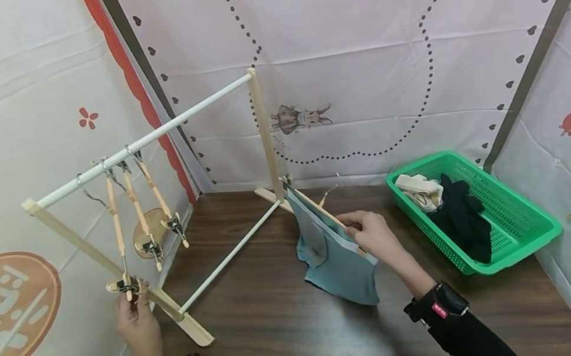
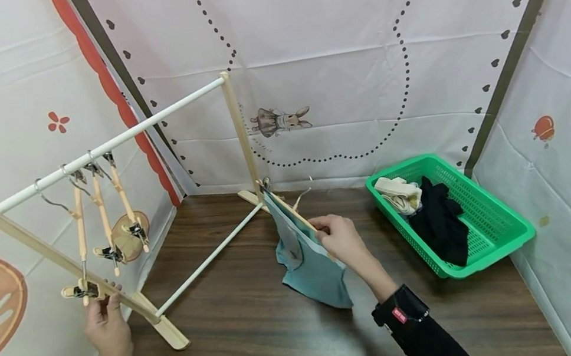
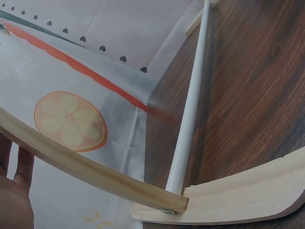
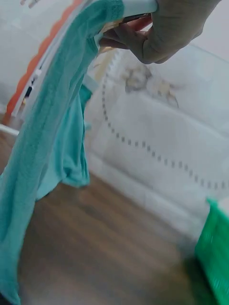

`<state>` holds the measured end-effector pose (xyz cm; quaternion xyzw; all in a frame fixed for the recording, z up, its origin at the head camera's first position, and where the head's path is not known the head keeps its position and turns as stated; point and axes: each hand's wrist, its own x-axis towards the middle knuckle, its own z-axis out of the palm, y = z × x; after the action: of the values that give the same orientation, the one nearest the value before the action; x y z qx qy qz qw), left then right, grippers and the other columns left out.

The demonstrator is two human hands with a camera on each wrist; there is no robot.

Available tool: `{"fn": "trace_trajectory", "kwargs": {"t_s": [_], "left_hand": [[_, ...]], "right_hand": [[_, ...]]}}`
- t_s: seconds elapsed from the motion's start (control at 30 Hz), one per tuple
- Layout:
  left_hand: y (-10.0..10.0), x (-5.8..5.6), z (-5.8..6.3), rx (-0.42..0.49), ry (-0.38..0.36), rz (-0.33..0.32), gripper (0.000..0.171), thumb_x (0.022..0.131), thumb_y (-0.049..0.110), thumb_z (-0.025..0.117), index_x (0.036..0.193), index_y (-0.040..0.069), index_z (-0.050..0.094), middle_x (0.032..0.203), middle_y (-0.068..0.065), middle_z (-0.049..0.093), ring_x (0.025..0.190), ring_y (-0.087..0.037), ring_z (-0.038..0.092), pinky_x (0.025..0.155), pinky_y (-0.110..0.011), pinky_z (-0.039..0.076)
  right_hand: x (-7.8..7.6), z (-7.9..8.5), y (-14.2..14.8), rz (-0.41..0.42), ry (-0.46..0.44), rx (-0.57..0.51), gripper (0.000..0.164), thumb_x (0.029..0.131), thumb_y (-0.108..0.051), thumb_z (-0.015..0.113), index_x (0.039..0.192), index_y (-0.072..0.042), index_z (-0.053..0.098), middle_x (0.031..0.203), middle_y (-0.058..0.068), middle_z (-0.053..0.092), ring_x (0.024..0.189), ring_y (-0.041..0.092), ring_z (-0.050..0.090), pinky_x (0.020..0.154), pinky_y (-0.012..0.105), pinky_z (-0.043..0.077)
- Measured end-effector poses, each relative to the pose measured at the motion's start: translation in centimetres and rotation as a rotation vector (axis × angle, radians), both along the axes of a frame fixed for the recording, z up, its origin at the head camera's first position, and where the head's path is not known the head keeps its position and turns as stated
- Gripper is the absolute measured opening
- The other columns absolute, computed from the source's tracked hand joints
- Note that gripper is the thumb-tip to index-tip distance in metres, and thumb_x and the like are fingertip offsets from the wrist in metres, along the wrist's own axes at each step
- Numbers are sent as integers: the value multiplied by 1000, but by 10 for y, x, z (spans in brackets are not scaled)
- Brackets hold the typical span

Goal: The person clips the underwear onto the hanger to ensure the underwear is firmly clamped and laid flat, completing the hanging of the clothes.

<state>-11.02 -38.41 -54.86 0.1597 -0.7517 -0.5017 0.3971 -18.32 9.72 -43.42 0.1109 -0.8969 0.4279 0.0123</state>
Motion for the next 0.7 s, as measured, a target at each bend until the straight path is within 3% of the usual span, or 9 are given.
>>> {"fn": "trace_trajectory", "kwargs": {"t_s": [0.1,0.27,0.37,0.43,0.57,0.7], "left_hand": [[0,1,-1,13,-10,14,35,103,19,60,136,7,63,121,14,54,116,-5,55,97,-12,46],[2,3,-3,40,-8,26,35,103,20,60,136,8,63,121,13,53,115,-5,56,97,-12,46],[4,2,-4,36,-3,21,36,103,18,60,137,7,62,123,11,54,115,-6,57,97,-13,47],[6,1,-4,28,-20,23,36,104,18,59,138,8,62,124,11,53,116,-5,56,97,-13,47],[10,-1,1,5,-53,39,37,106,23,56,140,10,60,127,11,51,116,-5,54,98,-15,47],[9,-4,7,-14,-39,56,37,106,24,55,140,9,59,128,10,50,116,-7,54,98,-18,47]], "right_hand": [[-7,17,-13,37,62,66,28,99,-4,61,124,-8,73,112,10,72,95,23,67,77,39,57],[-20,47,-29,125,137,131,29,96,3,59,120,-2,74,107,12,73,79,18,60,65,30,50],[-24,62,-29,152,128,141,34,93,8,55,122,-1,73,111,14,74,71,17,57,57,26,43],[-25,69,-24,143,108,138,36,93,8,54,123,-1,72,113,14,74,69,18,57,54,26,41],[-22,74,-6,88,72,141,33,97,3,56,126,-3,71,116,14,74,81,22,64,60,29,47],[-20,74,14,45,39,149,32,100,0,55,128,-3,70,118,16,72,91,27,67,67,33,51]]}}
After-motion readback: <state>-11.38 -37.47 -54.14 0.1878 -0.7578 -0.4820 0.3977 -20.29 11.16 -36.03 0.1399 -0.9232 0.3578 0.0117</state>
